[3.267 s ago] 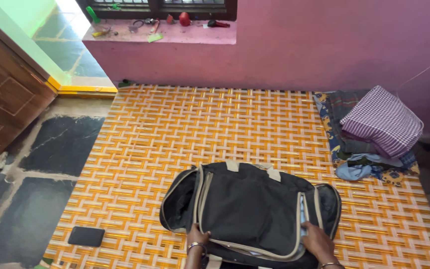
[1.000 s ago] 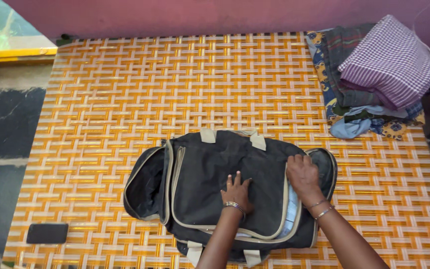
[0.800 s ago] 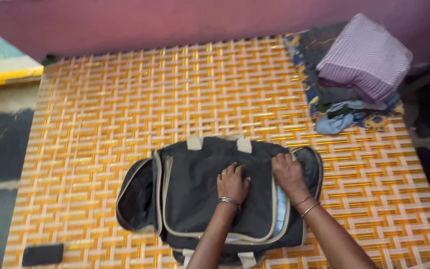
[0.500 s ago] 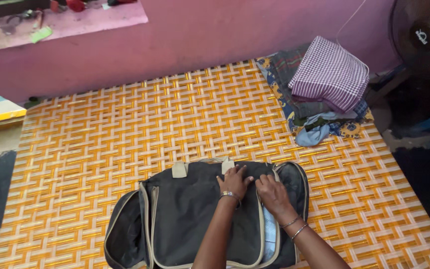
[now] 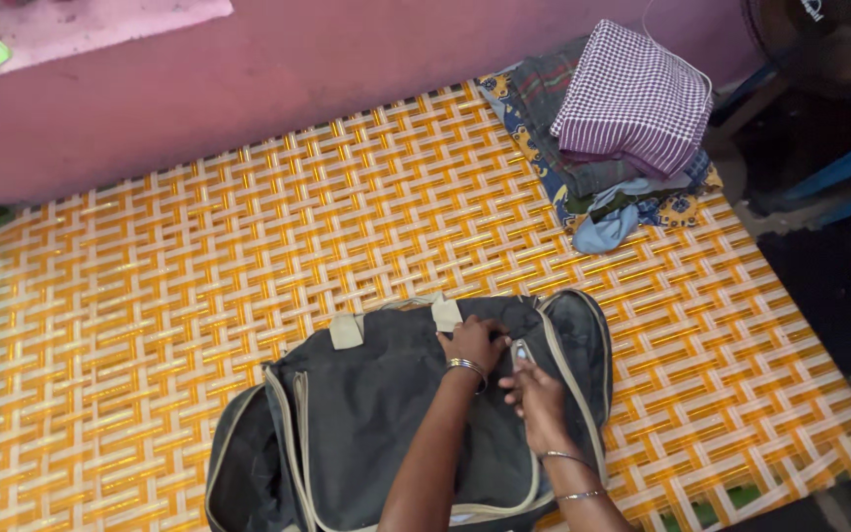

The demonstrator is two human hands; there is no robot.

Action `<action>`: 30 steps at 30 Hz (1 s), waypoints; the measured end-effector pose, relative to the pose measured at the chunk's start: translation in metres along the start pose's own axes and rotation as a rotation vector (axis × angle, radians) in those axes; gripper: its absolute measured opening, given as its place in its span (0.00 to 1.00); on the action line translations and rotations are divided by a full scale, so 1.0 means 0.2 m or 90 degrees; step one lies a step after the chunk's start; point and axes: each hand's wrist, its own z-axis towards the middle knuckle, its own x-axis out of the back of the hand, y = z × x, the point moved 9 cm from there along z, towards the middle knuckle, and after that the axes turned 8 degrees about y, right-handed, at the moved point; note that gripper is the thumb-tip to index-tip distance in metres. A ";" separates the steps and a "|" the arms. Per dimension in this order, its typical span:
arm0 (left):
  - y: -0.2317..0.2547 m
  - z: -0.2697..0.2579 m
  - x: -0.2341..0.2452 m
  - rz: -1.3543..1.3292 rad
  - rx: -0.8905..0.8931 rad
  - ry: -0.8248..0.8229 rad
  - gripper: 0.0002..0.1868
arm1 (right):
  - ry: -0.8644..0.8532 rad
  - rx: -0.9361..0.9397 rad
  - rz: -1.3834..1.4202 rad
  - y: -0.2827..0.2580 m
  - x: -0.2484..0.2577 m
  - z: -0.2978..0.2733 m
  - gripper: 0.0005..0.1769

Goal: The person packs folded clothes into a black duffel bag placed on a woven bed. They place several folded garments into the bag, press them down to fit, and then close the bag by zipping it shut.

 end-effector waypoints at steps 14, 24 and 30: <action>-0.04 0.02 -0.02 0.000 -0.008 0.076 0.08 | 0.028 -0.178 0.486 0.15 -0.20 0.13 0.12; 0.16 -0.05 0.10 0.010 -0.043 0.000 0.29 | 0.107 -0.116 0.318 0.11 -0.12 0.09 0.18; 0.20 0.05 -0.04 0.103 -0.034 -0.065 0.24 | 0.190 -0.067 0.268 0.03 -0.10 -0.03 0.21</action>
